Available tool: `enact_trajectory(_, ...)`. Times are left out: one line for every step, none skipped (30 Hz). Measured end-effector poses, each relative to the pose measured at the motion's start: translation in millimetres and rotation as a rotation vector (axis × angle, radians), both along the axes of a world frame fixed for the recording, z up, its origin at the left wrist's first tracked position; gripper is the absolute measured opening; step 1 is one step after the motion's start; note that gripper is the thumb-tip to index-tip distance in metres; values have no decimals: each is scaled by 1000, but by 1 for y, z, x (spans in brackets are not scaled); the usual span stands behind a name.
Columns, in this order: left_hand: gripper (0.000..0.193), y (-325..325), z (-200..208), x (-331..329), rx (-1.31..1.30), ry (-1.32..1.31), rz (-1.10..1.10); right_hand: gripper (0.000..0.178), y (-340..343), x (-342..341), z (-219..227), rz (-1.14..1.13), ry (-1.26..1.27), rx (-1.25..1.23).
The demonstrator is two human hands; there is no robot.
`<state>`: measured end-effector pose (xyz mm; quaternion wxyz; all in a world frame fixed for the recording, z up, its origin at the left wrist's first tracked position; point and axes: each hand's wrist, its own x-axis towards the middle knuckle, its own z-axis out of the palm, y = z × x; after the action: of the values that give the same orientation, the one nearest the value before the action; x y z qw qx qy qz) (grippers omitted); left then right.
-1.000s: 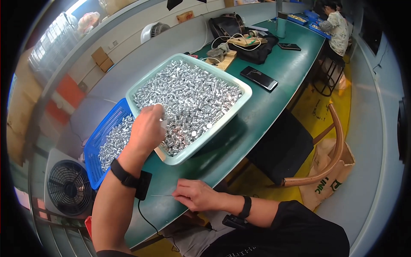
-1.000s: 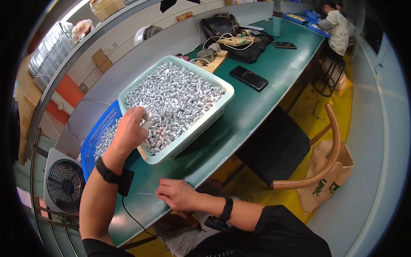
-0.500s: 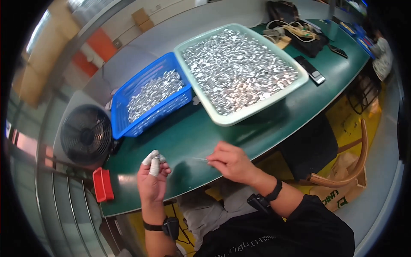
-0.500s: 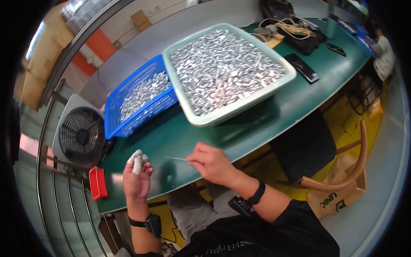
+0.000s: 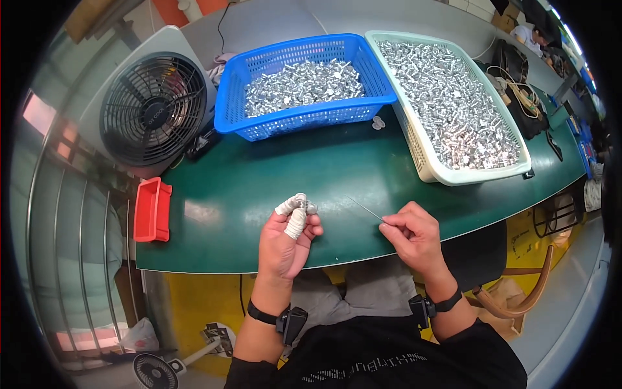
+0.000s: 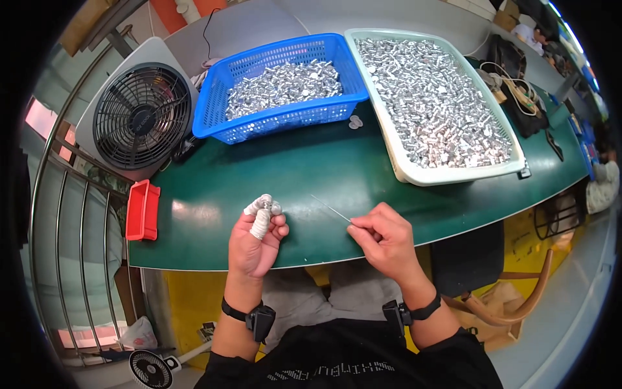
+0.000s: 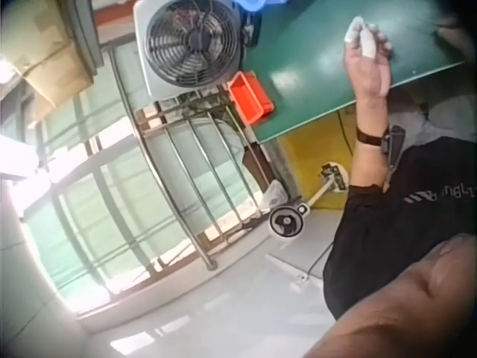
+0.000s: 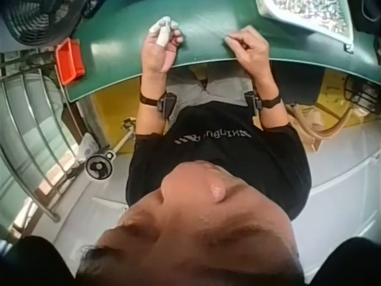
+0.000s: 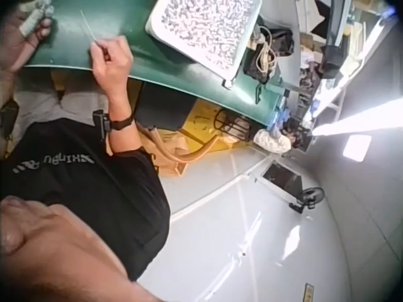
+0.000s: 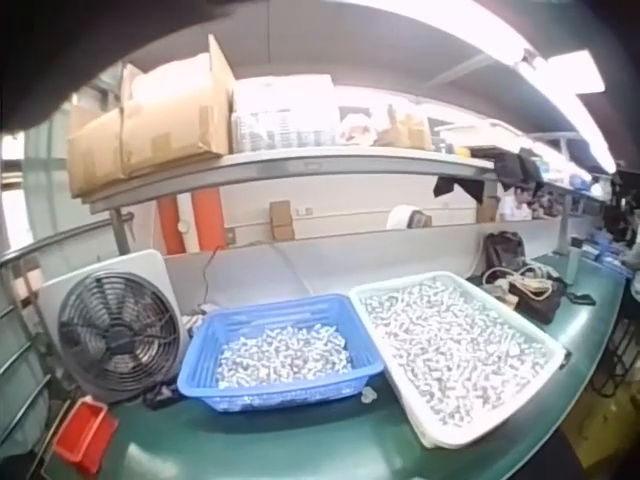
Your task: Manually assembling small metal components and plastic parts at a hardware factory workstation.
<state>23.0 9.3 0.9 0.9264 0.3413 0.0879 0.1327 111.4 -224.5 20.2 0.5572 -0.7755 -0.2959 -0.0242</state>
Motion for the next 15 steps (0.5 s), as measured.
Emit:
enact_trajectory(26, 0, 0, 0, 14, -9, -3, 10, 0, 0, 1, 6, 3, -6)
enact_trajectory(26, -1, 1, 1, 12, -9, 1, 10, 0, -1, 2, 10, 3, -8)
enact_trajectory(25, -1, 1, 1, -10, -20, 4, 10, -1, -2, 3, 18, 51, 10)
enact_trajectory(25, -1, 2, 1, -31, -31, 6, 10, -1, -3, 5, 25, 100, 29)
enact_trajectory(25, -1, 2, 0, -50, -40, 5, 10, -1, -5, 7, 30, 151, 49)
enact_trajectory(25, -2, 2, 0, -47, -38, 6, 10, 0, -7, 9, 31, 153, 52)
enact_trajectory(25, -2, 2, 1, -42, -37, 10, 9, 3, -11, 12, 67, 196, 88)
enact_trajectory(24, -2, 2, 1, -36, -37, 13, 9, 6, -14, 15, 104, 240, 124)
enact_trajectory(24, -2, 2, 1, -29, -37, 17, 9, 10, -17, 17, 141, 282, 161)
enact_trajectory(24, -2, 2, 1, -27, -37, 15, 9, 14, -19, 20, 140, 282, 164)
enact_trajectory(24, -2, 3, 1, -22, -33, 18, 8, 18, -21, 22, 158, 297, 163)
enact_trajectory(23, -2, 3, 1, -17, -30, 22, 8, 22, -22, 24, 176, 312, 161)
enact_trajectory(23, -1, 4, 0, -13, -28, 25, 8, 25, -22, 26, 195, 326, 159)
enact_trajectory(23, -1, 3, 0, -11, -29, 25, 8, 26, -23, 26, 196, 324, 161)
enact_trajectory(23, -1, 2, -1, -11, -37, 16, 7, 28, -23, 25, 197, 340, 165)
